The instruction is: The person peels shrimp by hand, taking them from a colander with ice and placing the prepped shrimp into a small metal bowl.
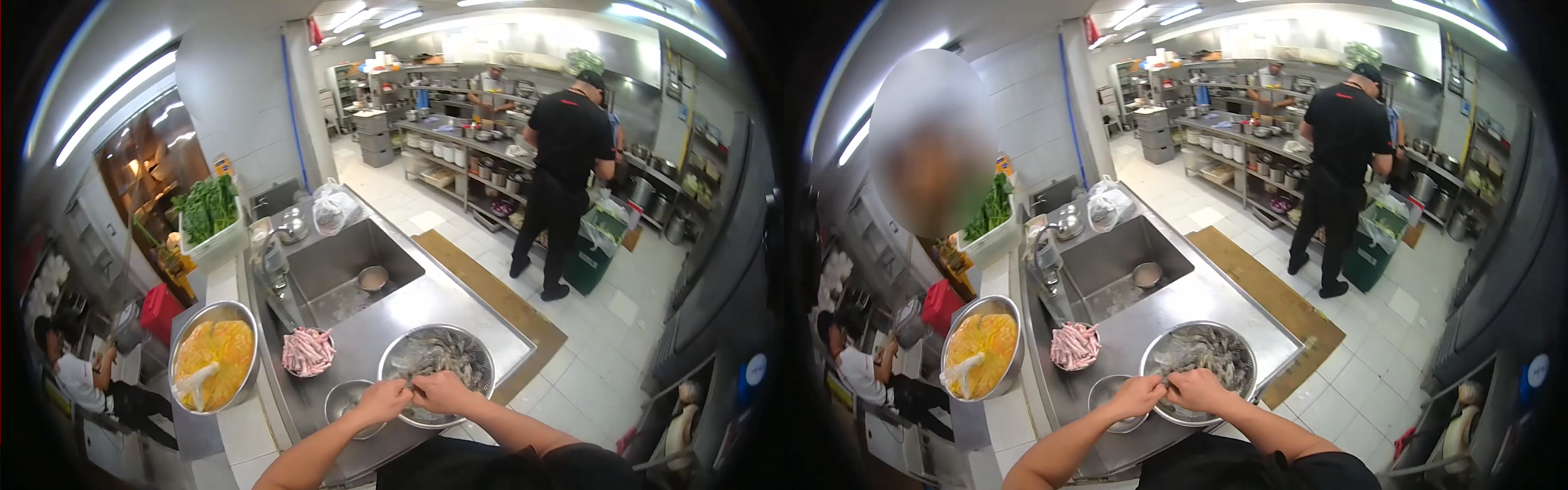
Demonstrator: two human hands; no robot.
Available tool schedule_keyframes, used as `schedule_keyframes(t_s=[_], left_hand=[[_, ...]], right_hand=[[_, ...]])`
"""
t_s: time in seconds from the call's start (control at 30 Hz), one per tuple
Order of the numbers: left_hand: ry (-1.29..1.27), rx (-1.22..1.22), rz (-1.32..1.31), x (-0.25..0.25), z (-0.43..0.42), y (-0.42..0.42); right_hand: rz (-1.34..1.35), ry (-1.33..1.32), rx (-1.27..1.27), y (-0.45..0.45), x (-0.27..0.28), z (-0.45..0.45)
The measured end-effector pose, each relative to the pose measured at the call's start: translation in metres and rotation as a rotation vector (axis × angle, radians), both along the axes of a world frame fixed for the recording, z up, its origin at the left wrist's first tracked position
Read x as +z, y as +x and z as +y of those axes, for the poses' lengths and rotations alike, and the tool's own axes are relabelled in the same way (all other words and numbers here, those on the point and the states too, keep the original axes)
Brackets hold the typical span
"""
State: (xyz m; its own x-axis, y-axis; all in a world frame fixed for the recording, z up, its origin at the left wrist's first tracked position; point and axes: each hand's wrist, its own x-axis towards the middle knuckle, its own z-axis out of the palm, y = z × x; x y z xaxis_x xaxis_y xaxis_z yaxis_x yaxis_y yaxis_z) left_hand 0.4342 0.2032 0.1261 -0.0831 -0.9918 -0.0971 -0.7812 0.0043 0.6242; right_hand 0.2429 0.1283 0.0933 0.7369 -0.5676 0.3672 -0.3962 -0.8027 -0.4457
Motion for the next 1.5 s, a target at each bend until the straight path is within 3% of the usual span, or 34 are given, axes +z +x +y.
schedule_keyframes(t_s=[0.2, 0.3, 0.4, 0.43, 0.47, 0.53, 0.6, 0.67, 0.8, 0.87, 0.93, 1.0, 1.03, 1.2, 1.27, 1.4, 1.5], left_hand=[[-0.017, -0.053, -0.069, 0.02, 0.005, -0.007], [-0.056, -0.024, -0.081, 0.022, 0.003, -0.005], [-0.099, 0.092, 0.011, 0.028, -0.001, -0.001], [-0.095, 0.1, 0.018, 0.026, -0.002, 0.0], [-0.133, 0.13, 0.033, 0.021, -0.004, 0.001], [-0.164, 0.172, 0.051, 0.013, -0.002, 0.004], [-0.134, 0.105, 0.131, 0.008, -0.002, 0.005], [-0.119, 0.111, 0.153, 0.007, -0.003, 0.003], [-0.067, 0.146, 0.223, 0.008, 0.0, -0.002], [-0.042, 0.171, 0.249, 0.017, 0.0, -0.003], [-0.017, 0.2, 0.271, 0.014, 0.0, -0.001], [0.039, 0.191, 0.515, 0.003, -0.002, 0.001], [0.036, 0.198, 0.519, 0.001, -0.002, 0.001], [-0.15, 0.128, 0.276, 0.008, 0.0, -0.002], [-0.121, 0.155, 0.275, 0.014, 0.003, -0.005], [-0.187, 0.172, 0.252, 0.016, 0.005, -0.008], [-0.196, 0.198, 0.228, 0.008, 0.006, -0.009]], right_hand=[[0.049, 0.213, 0.008, -0.007, 0.02, -0.001], [-0.059, 0.698, 0.006, -0.015, 0.019, -0.015], [-0.134, 0.801, -0.062, -0.023, 0.016, -0.028], [-0.118, 0.648, -0.112, -0.025, 0.009, -0.032], [-0.108, 0.655, -0.106, -0.026, 0.004, -0.035], [0.091, 0.214, -0.193, -0.027, -0.007, -0.042], [0.066, 0.283, -0.144, -0.025, -0.01, -0.04], [-0.281, 0.533, -0.095, -0.017, 0.003, -0.028], [-0.313, 0.753, 0.118, -0.007, 0.002, -0.021], [-0.38, 1.068, 0.089, -0.004, 0.001, -0.02], [-0.407, 1.053, 0.063, -0.003, 0.007, -0.018], [-0.434, 1.039, 0.039, -0.002, 0.012, -0.017], [-0.475, 1.075, 0.015, -0.002, 0.014, -0.018], [-0.524, 1.119, -0.018, -0.001, 0.015, -0.022], [-0.555, 0.946, 0.002, 0.003, 0.011, -0.023], [-0.574, 0.86, 0.002, 0.008, 0.01, -0.023], [-0.542, 0.876, -0.219, 0.004, 0.01, -0.03]])
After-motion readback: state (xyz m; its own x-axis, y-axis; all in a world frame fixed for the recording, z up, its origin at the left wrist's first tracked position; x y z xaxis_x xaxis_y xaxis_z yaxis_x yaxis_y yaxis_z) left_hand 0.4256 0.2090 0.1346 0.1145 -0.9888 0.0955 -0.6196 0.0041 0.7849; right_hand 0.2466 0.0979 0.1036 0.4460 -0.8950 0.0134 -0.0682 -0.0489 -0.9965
